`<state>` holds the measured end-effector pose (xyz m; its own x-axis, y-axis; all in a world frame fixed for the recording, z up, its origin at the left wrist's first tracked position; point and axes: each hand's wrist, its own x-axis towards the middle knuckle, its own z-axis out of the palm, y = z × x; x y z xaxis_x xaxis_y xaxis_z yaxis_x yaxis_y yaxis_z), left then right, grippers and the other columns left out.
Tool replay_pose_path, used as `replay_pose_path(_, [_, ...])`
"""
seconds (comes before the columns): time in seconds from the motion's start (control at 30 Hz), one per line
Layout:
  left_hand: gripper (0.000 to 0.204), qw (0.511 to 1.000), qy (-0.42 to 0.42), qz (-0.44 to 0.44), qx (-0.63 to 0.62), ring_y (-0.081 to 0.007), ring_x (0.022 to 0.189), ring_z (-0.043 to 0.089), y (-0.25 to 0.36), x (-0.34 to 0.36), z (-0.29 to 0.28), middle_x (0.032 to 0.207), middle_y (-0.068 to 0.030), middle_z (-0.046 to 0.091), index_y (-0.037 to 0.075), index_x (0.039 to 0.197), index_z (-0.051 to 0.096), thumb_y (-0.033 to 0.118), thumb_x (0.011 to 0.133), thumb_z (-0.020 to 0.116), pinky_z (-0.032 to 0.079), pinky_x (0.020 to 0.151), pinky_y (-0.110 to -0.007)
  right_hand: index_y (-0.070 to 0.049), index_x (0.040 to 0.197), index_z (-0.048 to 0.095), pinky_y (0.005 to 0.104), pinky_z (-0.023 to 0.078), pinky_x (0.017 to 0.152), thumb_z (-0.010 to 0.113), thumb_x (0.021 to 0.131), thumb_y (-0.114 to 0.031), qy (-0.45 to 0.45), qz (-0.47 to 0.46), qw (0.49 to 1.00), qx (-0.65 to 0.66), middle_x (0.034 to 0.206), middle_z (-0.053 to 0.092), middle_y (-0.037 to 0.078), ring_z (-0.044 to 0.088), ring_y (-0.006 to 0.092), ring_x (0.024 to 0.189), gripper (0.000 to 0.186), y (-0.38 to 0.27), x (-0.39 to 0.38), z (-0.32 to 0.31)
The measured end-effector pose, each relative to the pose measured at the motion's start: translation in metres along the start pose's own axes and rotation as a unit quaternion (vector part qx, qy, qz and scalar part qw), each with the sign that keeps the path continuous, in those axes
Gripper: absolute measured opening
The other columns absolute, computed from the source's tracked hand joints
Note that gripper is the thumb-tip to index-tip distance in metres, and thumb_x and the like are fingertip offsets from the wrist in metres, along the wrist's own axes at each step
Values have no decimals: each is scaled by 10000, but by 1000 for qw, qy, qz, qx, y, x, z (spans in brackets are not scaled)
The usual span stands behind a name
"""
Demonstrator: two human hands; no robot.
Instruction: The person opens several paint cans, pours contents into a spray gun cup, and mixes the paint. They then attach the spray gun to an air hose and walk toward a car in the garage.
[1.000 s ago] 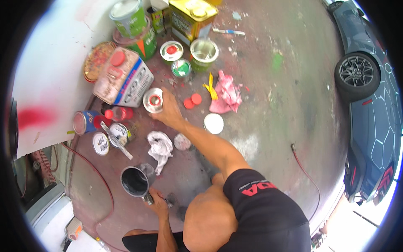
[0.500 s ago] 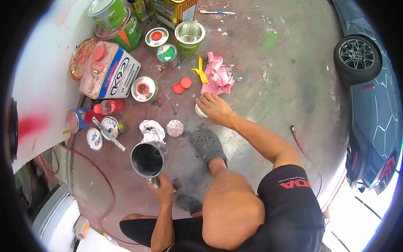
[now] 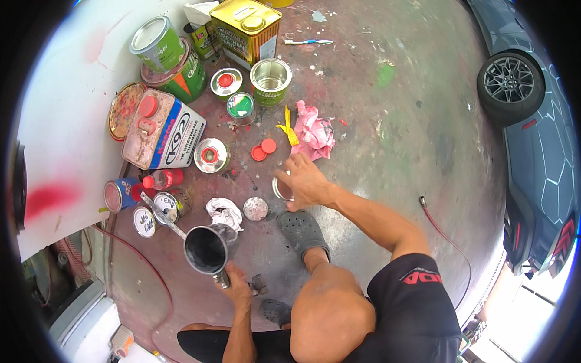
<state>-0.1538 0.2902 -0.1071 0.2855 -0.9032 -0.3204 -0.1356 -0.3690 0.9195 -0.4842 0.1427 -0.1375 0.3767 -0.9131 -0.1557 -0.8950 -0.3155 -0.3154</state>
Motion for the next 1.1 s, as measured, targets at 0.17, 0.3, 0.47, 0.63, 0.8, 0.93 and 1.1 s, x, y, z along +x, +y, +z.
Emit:
replay_pose_path(0.17, [270, 998, 50, -25, -9, -62, 554, 416, 12, -1, -12, 645, 38, 449, 15, 1037, 653, 255, 1142, 587, 358, 531, -270, -62, 1371, 633, 528, 411, 1128, 914, 641, -408, 272, 162, 914, 255, 1262, 632, 188, 557, 401, 1269, 856, 11, 50, -42])
replay_pose_path(0.3, [270, 995, 65, -62, -32, -54, 544, 397, 24, -4, -6, 638, 43, 438, 8, 1081, 645, 259, 1150, 571, 345, 522, -262, -30, 1371, 604, 503, 420, 1127, 917, 701, -423, 429, 245, 834, 245, 1294, 634, 161, 544, 357, 1291, 837, 50, 109, -65])
replay_pose_path(0.47, [286, 997, 54, -49, -13, -58, 543, 396, 29, -12, -8, 634, 45, 433, 2, 1117, 633, 275, 1156, 557, 342, 522, -270, -44, 1225, 611, 519, 398, 1157, 933, 723, -368, 525, 276, 767, 245, 1365, 609, 180, 526, 374, 1324, 678, 69, 175, -60])
replay_pose_path(0.63, [288, 995, 69, -68, -15, -111, 586, 488, 25, -17, -4, 695, -1, 504, 49, 872, 523, 193, 1108, 603, 384, 534, -307, -42, 1184, 635, 521, 418, 1143, 914, 729, -321, 525, 236, 803, 157, 1342, 592, 219, 516, 406, 1337, 602, 91, 184, -29])
replay_pose_path(0.8, [288, 992, 73, -96, -45, -113, 607, 503, 22, -18, -6, 703, 0, 508, 50, 868, 524, 193, 1105, 603, 393, 551, -303, -54, 1102, 714, 534, 468, 1074, 888, 705, -281, 507, 209, 829, 110, 1341, 563, 247, 536, 433, 1276, 490, 90, 182, -23])
replay_pose_path(0.93, [273, 989, 90, -106, -49, -109, 615, 499, 22, -19, -3, 707, 3, 507, 48, 888, 521, 192, 1105, 605, 397, 555, -300, -78, 1127, 758, 532, 461, 1101, 873, 712, -314, 452, 222, 858, 96, 1352, 548, 273, 540, 441, 1282, 492, 90, 176, -34])
replay_pose_path(1.1, [254, 991, 86, -92, -43, -104, 613, 489, 22, -17, -4, 715, 5, 507, 57, 907, 520, 191, 1102, 611, 398, 556, -295, -164, 1412, 694, 539, 454, 1082, 791, 704, -478, 329, 267, 905, 33, 1304, 558, 267, 530, 441, 1257, 781, 94, 179, -64])
